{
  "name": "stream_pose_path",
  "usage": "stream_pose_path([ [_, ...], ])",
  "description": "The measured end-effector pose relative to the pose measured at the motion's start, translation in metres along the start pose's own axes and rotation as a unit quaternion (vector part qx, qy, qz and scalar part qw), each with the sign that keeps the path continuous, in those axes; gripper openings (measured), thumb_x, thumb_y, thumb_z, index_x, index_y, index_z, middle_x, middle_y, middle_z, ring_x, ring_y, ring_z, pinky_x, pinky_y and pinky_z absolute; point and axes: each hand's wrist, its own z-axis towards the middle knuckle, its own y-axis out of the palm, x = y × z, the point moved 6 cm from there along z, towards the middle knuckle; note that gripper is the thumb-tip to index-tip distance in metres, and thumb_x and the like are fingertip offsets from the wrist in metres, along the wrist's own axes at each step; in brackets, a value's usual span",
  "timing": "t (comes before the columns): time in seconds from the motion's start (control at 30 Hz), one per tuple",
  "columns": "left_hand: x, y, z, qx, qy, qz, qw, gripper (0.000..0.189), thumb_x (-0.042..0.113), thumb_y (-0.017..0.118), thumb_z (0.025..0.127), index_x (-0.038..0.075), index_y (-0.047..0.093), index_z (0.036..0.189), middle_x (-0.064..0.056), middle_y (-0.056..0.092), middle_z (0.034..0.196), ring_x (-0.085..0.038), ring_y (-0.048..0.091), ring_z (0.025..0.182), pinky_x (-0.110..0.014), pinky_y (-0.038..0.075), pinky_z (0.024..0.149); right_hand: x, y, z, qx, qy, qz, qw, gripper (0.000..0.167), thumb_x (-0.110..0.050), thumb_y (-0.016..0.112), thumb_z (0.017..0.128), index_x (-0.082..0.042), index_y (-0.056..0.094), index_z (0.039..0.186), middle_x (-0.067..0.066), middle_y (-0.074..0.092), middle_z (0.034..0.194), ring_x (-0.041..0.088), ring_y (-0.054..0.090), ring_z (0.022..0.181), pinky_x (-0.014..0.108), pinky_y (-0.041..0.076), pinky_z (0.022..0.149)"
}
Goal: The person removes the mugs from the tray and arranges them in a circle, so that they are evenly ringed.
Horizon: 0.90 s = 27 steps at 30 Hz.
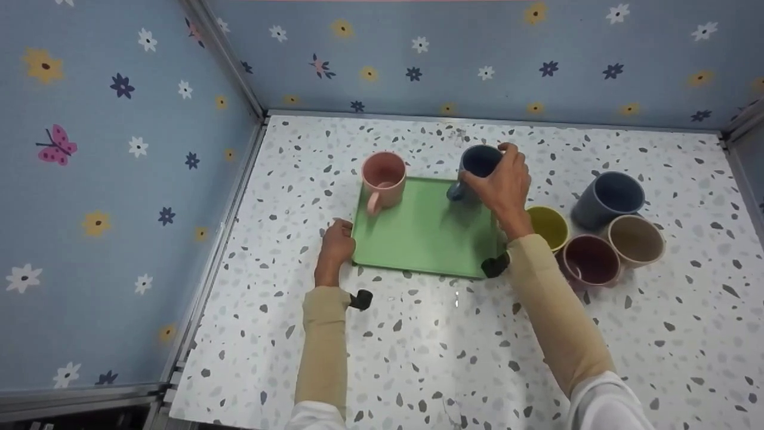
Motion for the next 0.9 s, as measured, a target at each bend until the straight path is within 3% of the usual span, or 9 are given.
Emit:
stream_pose_path([
  [0.23,0.001,0.0,0.0,0.019,0.025,0.001,0.9995,0.049,-0.006,0.033,0.077,-0.004,0.051,0.123,-0.025,0.058,0.119,-0.034,0.054,0.115,-0.043,0.044,0.095,0.015,-0.017,0.002,0.0,0.057,-0.008,0.9984,0.091,-0.056,0.074,0.069,-0.008,0.033,0.136,0.019,0.047,0.126,0.034,0.05,0.112,0.049,0.037,0.098],
  [0.53,-0.001,0.001,0.003,0.015,0.02,-0.001,0.9997,0.046,-0.005,0.034,0.08,-0.002,0.051,0.123,-0.023,0.059,0.118,-0.033,0.055,0.112,-0.043,0.045,0.094,0.032,-0.037,0.001,0.008,0.1,-0.026,0.9946,0.093,-0.061,0.07,0.069,-0.008,0.032,0.135,0.019,0.045,0.127,0.034,0.048,0.111,0.05,0.037,0.097],
  [0.9,-0.001,0.002,0.003,0.014,0.015,0.0,0.9998,0.049,-0.006,0.034,0.079,-0.002,0.05,0.125,-0.023,0.058,0.118,-0.033,0.054,0.11,-0.042,0.045,0.094,0.055,-0.052,-0.002,0.006,0.126,-0.053,0.9906,0.101,-0.07,0.067,0.066,-0.005,0.031,0.133,0.022,0.044,0.126,0.038,0.049,0.107,0.053,0.039,0.093],
])
